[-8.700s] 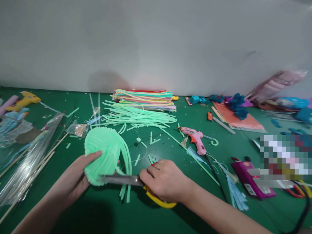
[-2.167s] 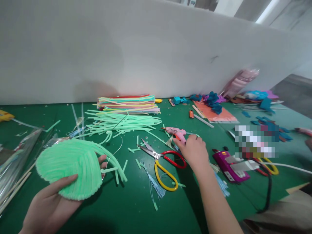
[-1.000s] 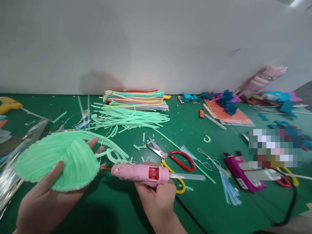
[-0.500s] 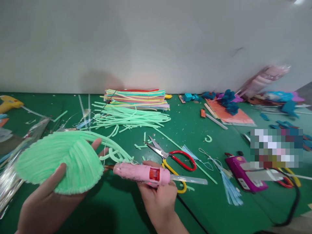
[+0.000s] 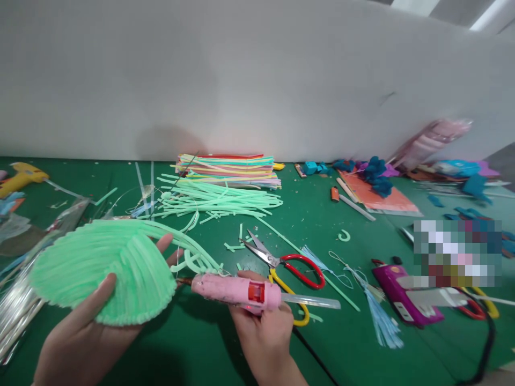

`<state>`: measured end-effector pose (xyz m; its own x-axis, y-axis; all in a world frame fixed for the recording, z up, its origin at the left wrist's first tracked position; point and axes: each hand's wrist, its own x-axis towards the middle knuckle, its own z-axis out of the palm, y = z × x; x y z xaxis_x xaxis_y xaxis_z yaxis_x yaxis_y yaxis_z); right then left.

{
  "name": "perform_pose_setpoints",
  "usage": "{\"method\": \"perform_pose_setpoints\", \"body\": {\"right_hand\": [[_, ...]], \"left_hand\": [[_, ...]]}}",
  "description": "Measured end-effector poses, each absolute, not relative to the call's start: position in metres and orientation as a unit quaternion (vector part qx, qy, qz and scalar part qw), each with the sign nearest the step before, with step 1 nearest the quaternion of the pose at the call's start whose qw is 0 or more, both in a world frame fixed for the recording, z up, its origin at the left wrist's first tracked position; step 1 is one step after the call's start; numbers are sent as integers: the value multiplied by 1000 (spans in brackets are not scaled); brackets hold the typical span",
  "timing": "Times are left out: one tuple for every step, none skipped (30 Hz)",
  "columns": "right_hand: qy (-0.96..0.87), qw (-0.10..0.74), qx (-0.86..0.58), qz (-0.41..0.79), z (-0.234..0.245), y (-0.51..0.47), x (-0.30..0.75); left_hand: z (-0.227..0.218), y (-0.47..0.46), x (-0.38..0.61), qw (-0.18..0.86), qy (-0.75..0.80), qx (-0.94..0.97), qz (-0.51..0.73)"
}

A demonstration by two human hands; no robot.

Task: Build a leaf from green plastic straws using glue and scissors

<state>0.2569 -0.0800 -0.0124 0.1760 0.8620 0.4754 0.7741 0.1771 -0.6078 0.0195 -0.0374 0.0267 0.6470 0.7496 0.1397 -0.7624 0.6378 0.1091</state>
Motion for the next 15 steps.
{"method": "perform_pose_setpoints", "body": {"right_hand": [[-639,422,-641,52,-13,-80,257],[-638,420,-643,52,-13,-80,257],[-639,418,-644,50,-13,-80,258],[-640,417,-644,47,-14,-80,258],[-639,417,-645,43,-14,-80,258],[-639,418,-644,38,-14,-81,259],[-637,419,-646,35,-14,-81,259],[-634,421,-648,33,-15,-81,259],[-631,422,-651,31,-15,-82,259],[-627,422,-654,28,-14,-82,259],[-626,422,-655,25,-14,-82,259],[-625,423,-656,21,-14,-82,259],[-625,424,-655,19,-13,-82,258],[-627,425,-652,18,-13,-81,258],[-630,426,-649,19,-12,-81,258]], "left_hand": [[26,-37,19,905,-41,82,417],[26,-37,19,905,-42,84,415],[25,-37,20,904,-45,88,416],[25,-37,20,902,-48,91,419],[26,-37,20,900,-50,93,424],[26,-37,21,899,-50,92,426],[27,-36,21,898,-50,91,429],[27,-36,22,897,-50,89,431],[28,-36,22,897,-50,89,430],[28,-36,22,898,-48,90,428],[29,-36,23,898,-49,94,427],[29,-36,23,899,-49,96,425],[29,-36,23,900,-48,94,422],[29,-36,22,902,-44,90,420],[28,-36,22,902,-45,90,420]]}}
